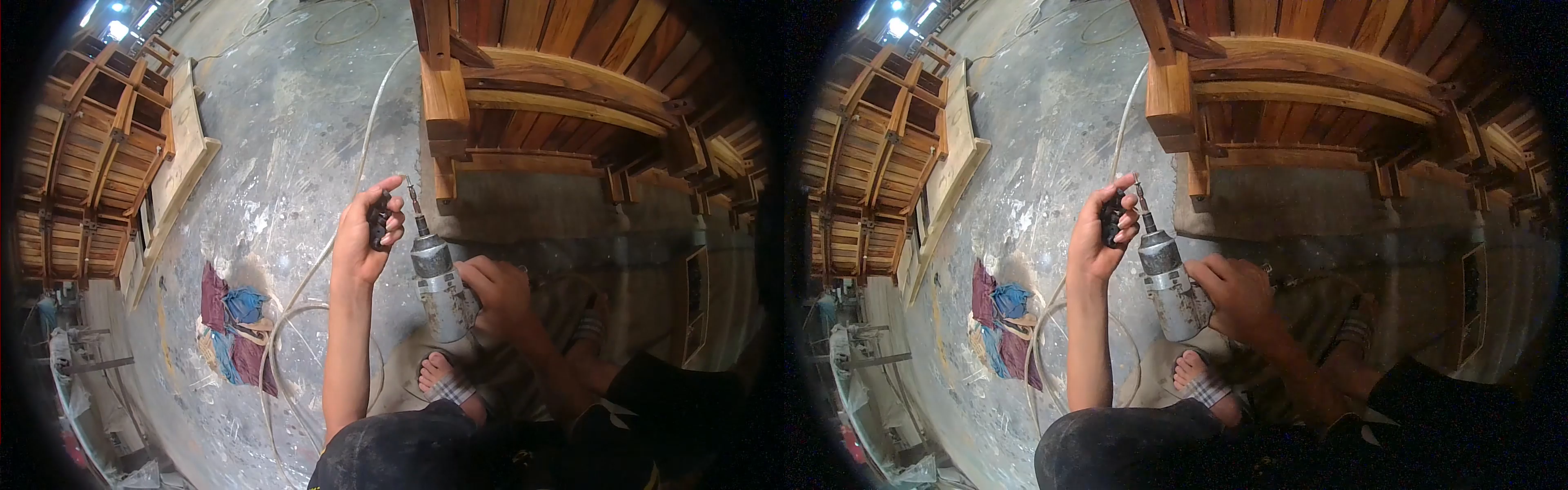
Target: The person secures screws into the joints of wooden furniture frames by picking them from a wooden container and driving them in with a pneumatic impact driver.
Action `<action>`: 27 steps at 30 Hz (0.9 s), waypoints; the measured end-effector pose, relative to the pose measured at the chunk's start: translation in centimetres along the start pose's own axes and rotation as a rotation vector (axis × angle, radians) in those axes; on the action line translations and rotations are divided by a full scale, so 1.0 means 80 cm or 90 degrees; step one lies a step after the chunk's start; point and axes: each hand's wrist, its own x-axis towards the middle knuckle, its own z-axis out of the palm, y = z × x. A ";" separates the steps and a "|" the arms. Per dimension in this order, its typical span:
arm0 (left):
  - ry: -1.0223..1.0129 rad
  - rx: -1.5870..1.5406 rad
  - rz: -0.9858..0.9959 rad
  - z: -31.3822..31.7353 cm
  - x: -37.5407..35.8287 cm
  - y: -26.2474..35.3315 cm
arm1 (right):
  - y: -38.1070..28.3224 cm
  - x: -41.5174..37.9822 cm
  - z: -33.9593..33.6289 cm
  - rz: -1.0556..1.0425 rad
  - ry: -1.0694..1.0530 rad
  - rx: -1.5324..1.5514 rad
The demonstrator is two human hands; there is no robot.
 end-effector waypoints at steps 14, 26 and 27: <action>0.008 0.014 0.018 0.006 -0.004 -0.007 | 0.002 -0.007 -0.003 0.037 -0.059 0.028; -0.138 -0.101 -0.104 -0.019 0.012 0.009 | 0.002 -0.007 -0.004 0.030 -0.106 0.043; -0.118 -0.037 -0.095 -0.014 0.010 0.014 | 0.002 -0.007 -0.004 0.029 -0.106 0.044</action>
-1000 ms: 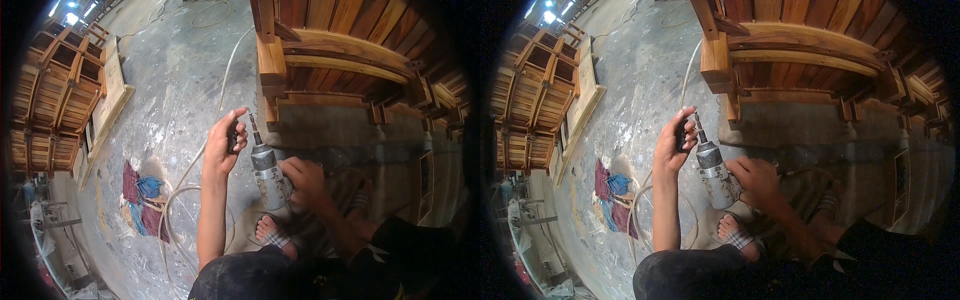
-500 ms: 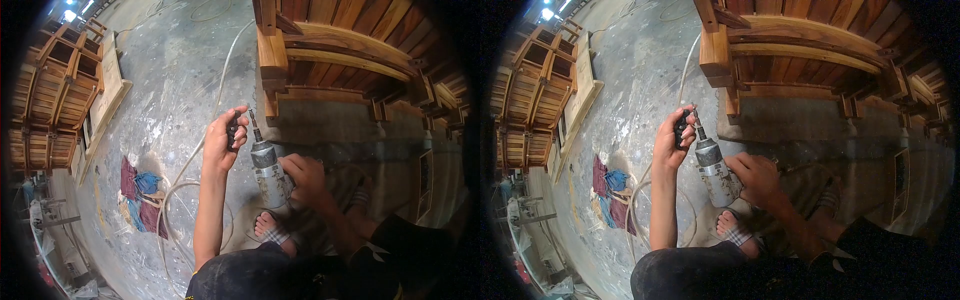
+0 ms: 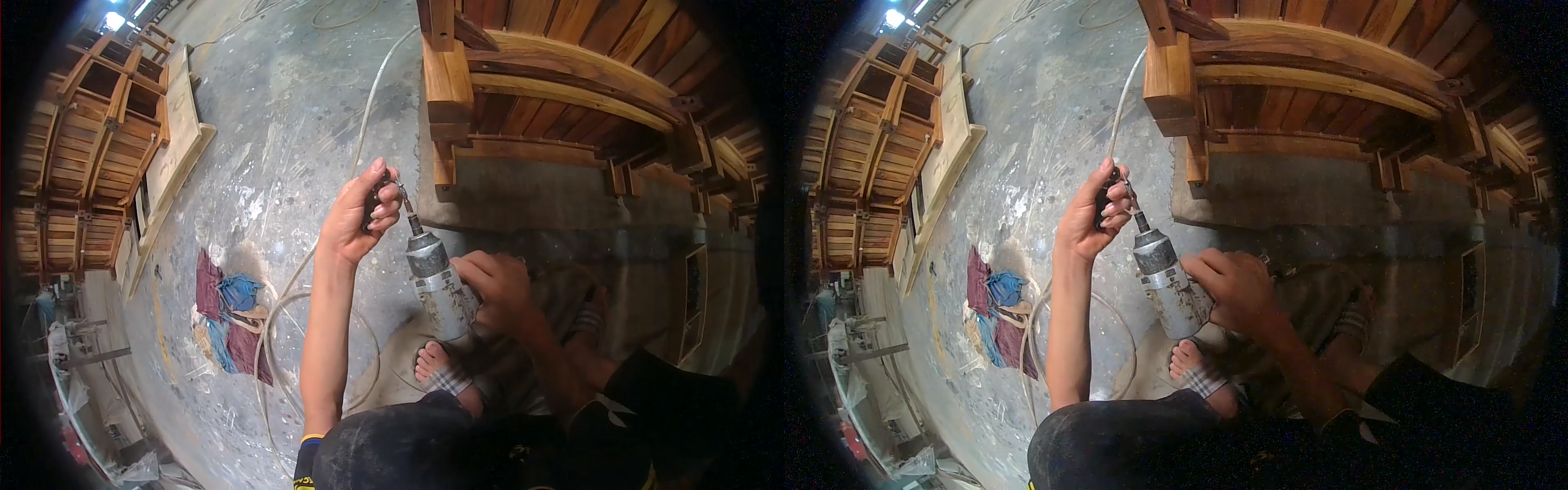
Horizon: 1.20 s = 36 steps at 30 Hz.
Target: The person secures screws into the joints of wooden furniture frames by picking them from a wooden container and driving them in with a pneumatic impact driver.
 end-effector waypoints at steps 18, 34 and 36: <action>-0.003 0.287 -0.028 0.007 -0.003 0.019 | -0.008 -0.002 -0.004 -0.011 -0.014 0.021; -0.023 0.350 -0.037 0.038 0.026 0.023 | -0.005 0.000 -0.018 0.047 0.014 -0.015; -0.029 0.361 -0.040 0.040 0.030 0.022 | -0.004 -0.001 -0.017 0.036 0.047 -0.027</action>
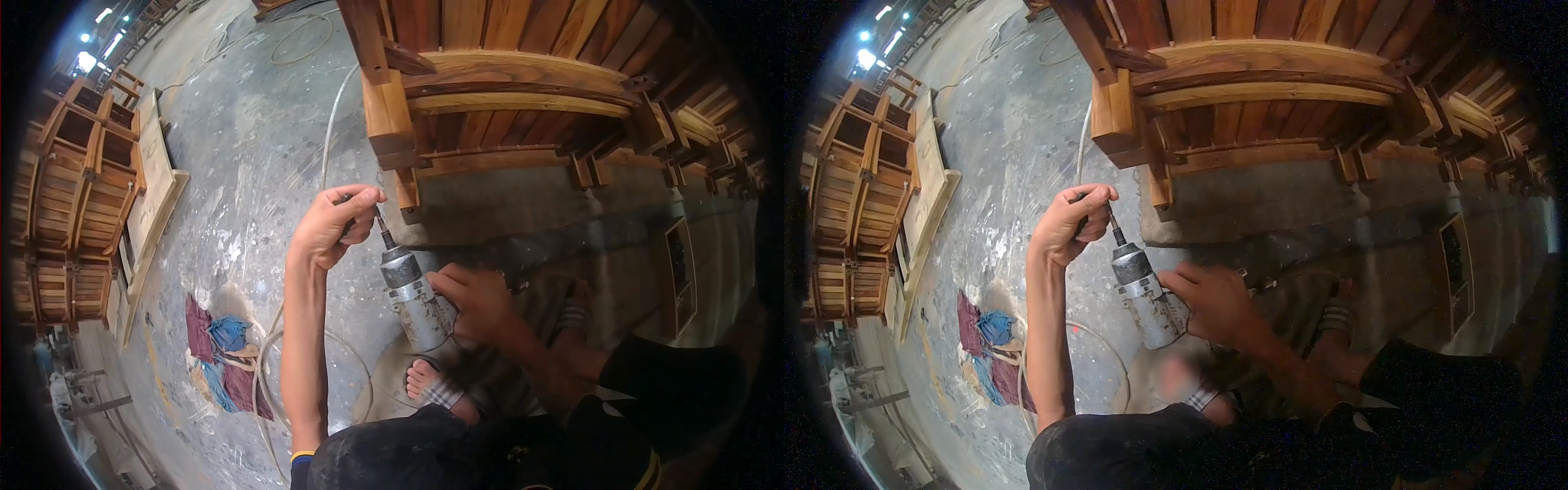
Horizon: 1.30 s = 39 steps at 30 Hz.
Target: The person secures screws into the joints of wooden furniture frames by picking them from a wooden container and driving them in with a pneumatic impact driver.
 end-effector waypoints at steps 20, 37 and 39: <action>0.057 0.127 0.083 0.043 0.023 0.000 | 0.002 0.003 0.003 0.103 0.059 -0.028; 0.024 0.113 0.113 0.029 0.029 -0.005 | 0.002 0.007 0.009 0.108 0.061 -0.035; 0.023 0.113 0.110 0.031 0.028 -0.003 | 0.003 0.006 0.008 0.106 0.065 -0.030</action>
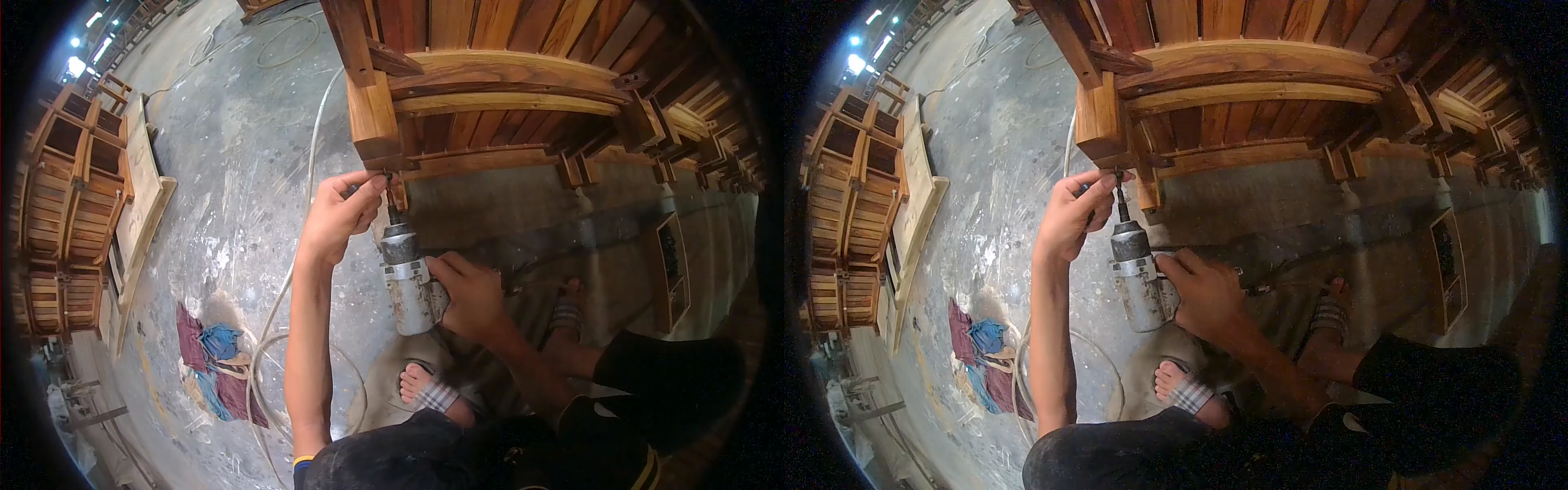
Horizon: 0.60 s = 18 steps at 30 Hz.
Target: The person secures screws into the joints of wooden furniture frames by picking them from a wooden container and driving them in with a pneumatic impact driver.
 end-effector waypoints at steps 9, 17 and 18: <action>-0.006 0.010 -0.008 -0.001 0.000 0.004 | 0.002 -0.002 0.002 -0.002 -0.003 0.002; 0.004 0.024 0.004 -0.002 0.001 0.000 | 0.003 -0.001 0.005 -0.002 -0.007 0.023; 0.003 0.018 0.007 -0.002 0.001 -0.001 | 0.003 -0.001 0.005 -0.003 -0.007 0.024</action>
